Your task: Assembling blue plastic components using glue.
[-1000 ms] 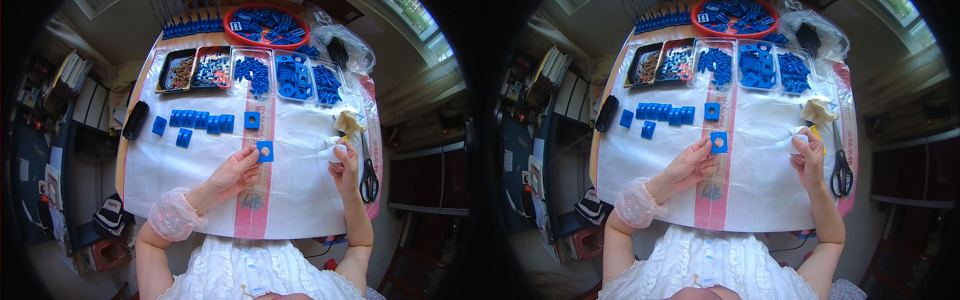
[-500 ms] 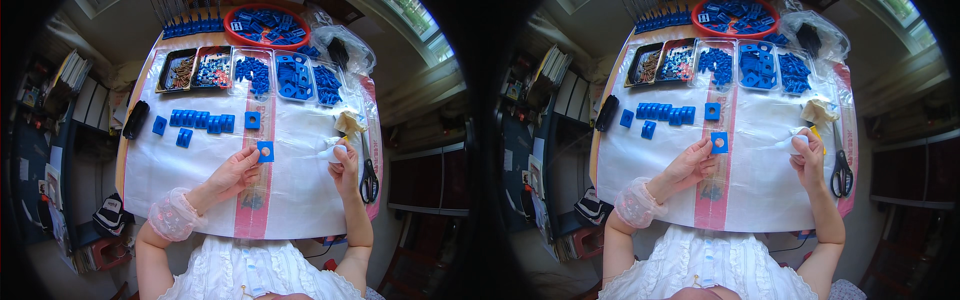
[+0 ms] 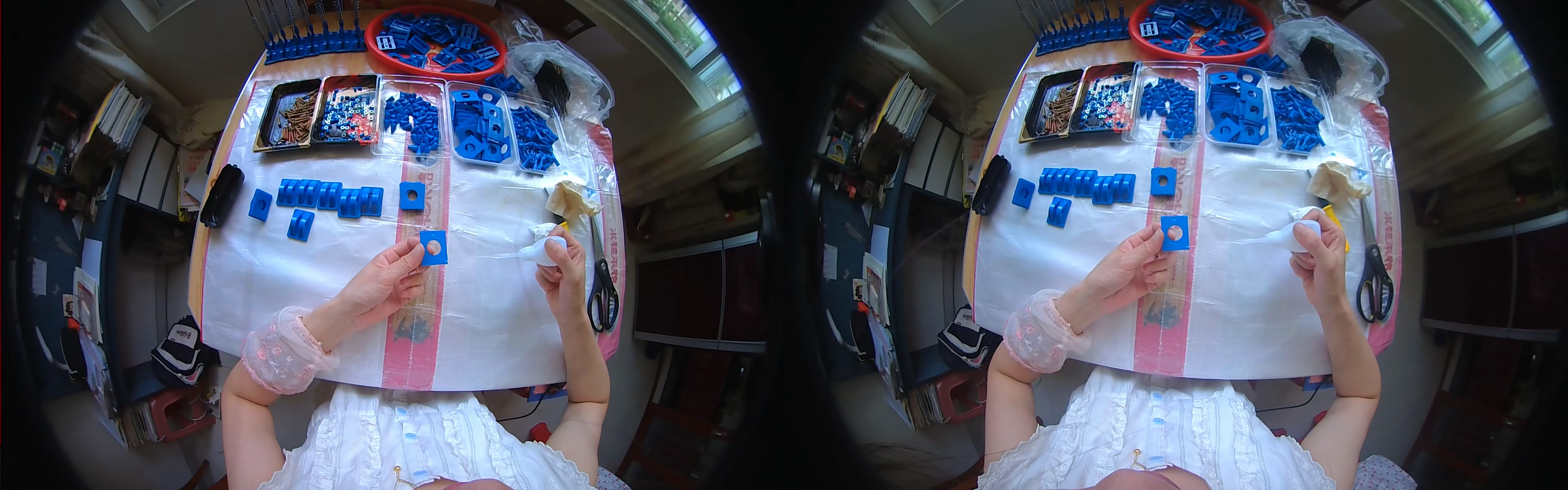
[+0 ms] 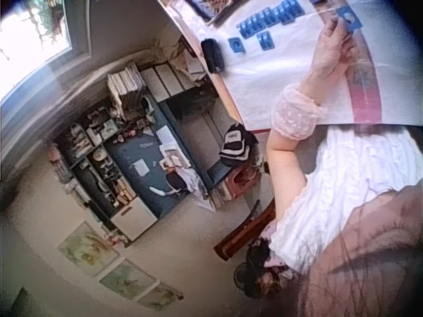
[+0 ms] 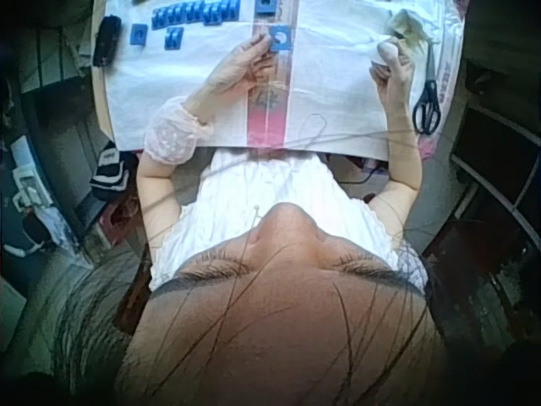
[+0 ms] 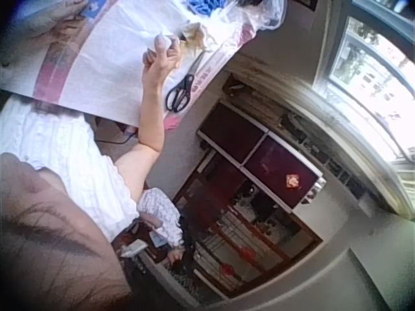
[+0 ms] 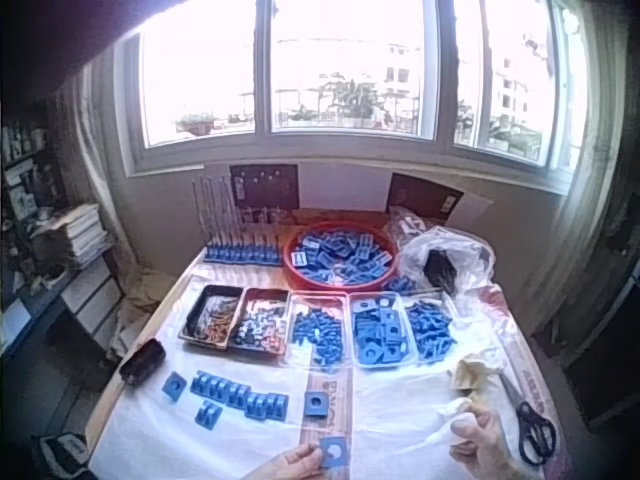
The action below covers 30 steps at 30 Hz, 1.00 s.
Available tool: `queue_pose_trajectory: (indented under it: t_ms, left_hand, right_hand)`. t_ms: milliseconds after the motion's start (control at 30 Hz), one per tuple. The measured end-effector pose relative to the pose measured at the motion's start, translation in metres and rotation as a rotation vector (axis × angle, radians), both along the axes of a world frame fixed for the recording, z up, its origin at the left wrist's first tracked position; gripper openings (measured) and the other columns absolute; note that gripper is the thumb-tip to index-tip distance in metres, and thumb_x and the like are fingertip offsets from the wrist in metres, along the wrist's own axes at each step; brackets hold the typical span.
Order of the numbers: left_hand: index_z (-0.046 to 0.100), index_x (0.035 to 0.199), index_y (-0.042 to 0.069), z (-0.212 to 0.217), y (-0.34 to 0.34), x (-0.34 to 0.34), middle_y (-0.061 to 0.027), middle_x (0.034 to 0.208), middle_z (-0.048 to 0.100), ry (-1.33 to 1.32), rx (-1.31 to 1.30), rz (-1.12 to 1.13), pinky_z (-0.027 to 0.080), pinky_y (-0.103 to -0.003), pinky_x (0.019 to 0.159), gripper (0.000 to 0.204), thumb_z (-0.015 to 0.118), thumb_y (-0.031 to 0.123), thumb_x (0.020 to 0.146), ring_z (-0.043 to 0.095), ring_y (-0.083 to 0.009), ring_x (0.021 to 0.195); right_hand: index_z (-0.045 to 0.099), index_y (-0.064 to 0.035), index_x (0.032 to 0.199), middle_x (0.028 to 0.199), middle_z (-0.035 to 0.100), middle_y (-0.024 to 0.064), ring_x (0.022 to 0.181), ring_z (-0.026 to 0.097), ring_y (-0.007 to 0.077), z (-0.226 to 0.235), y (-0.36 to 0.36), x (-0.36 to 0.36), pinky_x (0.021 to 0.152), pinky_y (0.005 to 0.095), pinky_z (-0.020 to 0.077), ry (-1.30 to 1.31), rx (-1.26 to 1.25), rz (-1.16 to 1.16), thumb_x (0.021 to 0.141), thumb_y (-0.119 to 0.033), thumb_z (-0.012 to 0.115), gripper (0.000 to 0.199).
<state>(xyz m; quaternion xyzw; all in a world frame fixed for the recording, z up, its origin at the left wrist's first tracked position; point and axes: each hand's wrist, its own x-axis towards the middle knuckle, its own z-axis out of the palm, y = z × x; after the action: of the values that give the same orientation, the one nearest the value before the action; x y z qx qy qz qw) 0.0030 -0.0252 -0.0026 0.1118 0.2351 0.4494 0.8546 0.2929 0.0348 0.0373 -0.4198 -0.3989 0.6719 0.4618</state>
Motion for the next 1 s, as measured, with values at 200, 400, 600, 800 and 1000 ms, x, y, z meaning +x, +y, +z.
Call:
queue_pose_trajectory:
  t_ms: [200, 400, 600, 800, 1000]
  left_hand:
    - [0.058, 0.113, 0.014, 0.0, 0.0, 0.0, 0.0077, 0.105, 0.063, 0.001, -0.008, 0.003, 0.035, -0.017, 0.055, 0.017, 0.057, 0.024, 0.1, 0.036, -0.0013, 0.066]
    - [0.059, 0.113, 0.014, -0.001, 0.0, 0.0, 0.0073, 0.104, 0.062, 0.001, -0.009, 0.0, 0.034, -0.017, 0.056, 0.017, 0.056, 0.024, 0.1, 0.036, -0.0021, 0.066]
    - [0.059, 0.114, 0.013, 0.002, 0.001, 0.002, 0.0078, 0.097, 0.058, 0.025, -0.019, 0.004, 0.032, -0.019, 0.058, 0.019, 0.055, 0.026, 0.101, 0.034, -0.0032, 0.065]
    - [0.06, 0.114, 0.013, -0.001, 0.0, 0.002, 0.008, 0.093, 0.057, 0.021, 0.018, -0.037, 0.032, -0.019, 0.058, 0.02, 0.055, 0.027, 0.101, 0.033, -0.0041, 0.065]
    - [0.06, 0.115, 0.014, 0.002, 0.0, 0.004, 0.009, 0.094, 0.057, 0.046, 0.002, -0.041, 0.032, -0.02, 0.059, 0.02, 0.055, 0.027, 0.101, 0.032, -0.0048, 0.066]
  right_hand:
    - [0.051, -0.0119, 0.082, 0.059, 0.042, -0.0084, 0.043, 0.027, -0.0024, -0.002, 0.0, 0.001, 0.038, 0.0173, 0.0178, 0.005, 0.005, 0.011, 0.09, -0.018, 0.066, 0.018]
    - [0.05, -0.0129, 0.082, 0.059, 0.037, -0.0092, 0.044, 0.026, -0.0019, -0.001, 0.001, 0.001, 0.038, 0.0176, 0.0177, 0.063, -0.008, -0.007, 0.092, -0.018, 0.064, 0.018]
    - [0.05, -0.0132, 0.085, 0.059, 0.035, -0.0092, 0.045, 0.027, -0.0016, -0.003, -0.003, -0.002, 0.039, 0.0173, 0.0186, 0.088, -0.024, 0.007, 0.093, -0.018, 0.063, 0.015]
    - [0.051, -0.0125, 0.085, 0.061, 0.042, -0.0083, 0.045, 0.03, -0.002, 0.001, -0.007, -0.009, 0.039, 0.017, 0.0204, 0.067, -0.013, 0.024, 0.092, -0.018, 0.065, 0.017]
    - [0.052, -0.0116, 0.085, 0.063, 0.046, -0.0075, 0.045, 0.031, -0.0024, 0.001, -0.009, -0.011, 0.039, 0.0166, 0.0214, 0.042, -0.015, 0.026, 0.091, -0.017, 0.066, 0.017]
